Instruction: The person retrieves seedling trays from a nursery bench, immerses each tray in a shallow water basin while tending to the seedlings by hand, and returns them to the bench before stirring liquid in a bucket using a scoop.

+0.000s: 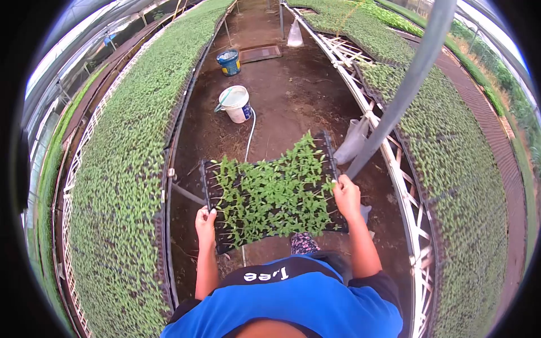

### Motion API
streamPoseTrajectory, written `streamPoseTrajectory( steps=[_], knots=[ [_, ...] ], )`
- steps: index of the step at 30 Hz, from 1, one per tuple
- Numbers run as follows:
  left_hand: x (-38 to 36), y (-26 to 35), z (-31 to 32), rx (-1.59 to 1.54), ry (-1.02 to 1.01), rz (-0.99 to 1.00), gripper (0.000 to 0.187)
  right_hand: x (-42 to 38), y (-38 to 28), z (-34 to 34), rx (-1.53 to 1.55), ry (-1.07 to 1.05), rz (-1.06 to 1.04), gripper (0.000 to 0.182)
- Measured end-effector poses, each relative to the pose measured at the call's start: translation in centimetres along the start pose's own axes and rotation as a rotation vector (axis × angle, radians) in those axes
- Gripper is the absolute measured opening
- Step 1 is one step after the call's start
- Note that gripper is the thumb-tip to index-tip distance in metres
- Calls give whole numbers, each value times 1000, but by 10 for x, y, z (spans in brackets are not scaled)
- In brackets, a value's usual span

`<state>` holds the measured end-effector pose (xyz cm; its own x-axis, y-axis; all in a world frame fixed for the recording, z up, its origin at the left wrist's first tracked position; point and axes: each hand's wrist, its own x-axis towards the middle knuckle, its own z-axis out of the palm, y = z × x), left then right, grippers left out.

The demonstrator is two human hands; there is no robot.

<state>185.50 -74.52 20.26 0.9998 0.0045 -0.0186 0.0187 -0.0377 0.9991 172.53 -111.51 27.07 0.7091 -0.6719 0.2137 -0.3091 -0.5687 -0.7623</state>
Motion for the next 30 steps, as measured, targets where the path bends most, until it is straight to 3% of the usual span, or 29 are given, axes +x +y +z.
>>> streamPoseTrajectory(
  steps=[6,14,21,22,23,26,27,30],
  knots=[
    [171,15,105,-81,-2,-28,17,185,12,70,-6,19,-23,25],
    [364,43,170,7,167,-14,20,432,-24,192,90,-193,-57,24],
    [548,38,241,69,264,-65,13,618,-44,293,122,-239,-73,22],
    [624,54,262,49,272,-46,14,678,-66,314,107,-227,-72,21],
    [658,43,269,162,244,80,15,702,-75,318,61,-204,-69,20],
    [752,52,308,116,132,-24,16,777,-89,325,16,-155,-30,21],
    [778,70,325,124,111,-77,17,799,-86,329,40,-100,-110,22],
    [849,84,369,131,51,4,23,854,-107,328,29,-78,32,22]
  ],
)
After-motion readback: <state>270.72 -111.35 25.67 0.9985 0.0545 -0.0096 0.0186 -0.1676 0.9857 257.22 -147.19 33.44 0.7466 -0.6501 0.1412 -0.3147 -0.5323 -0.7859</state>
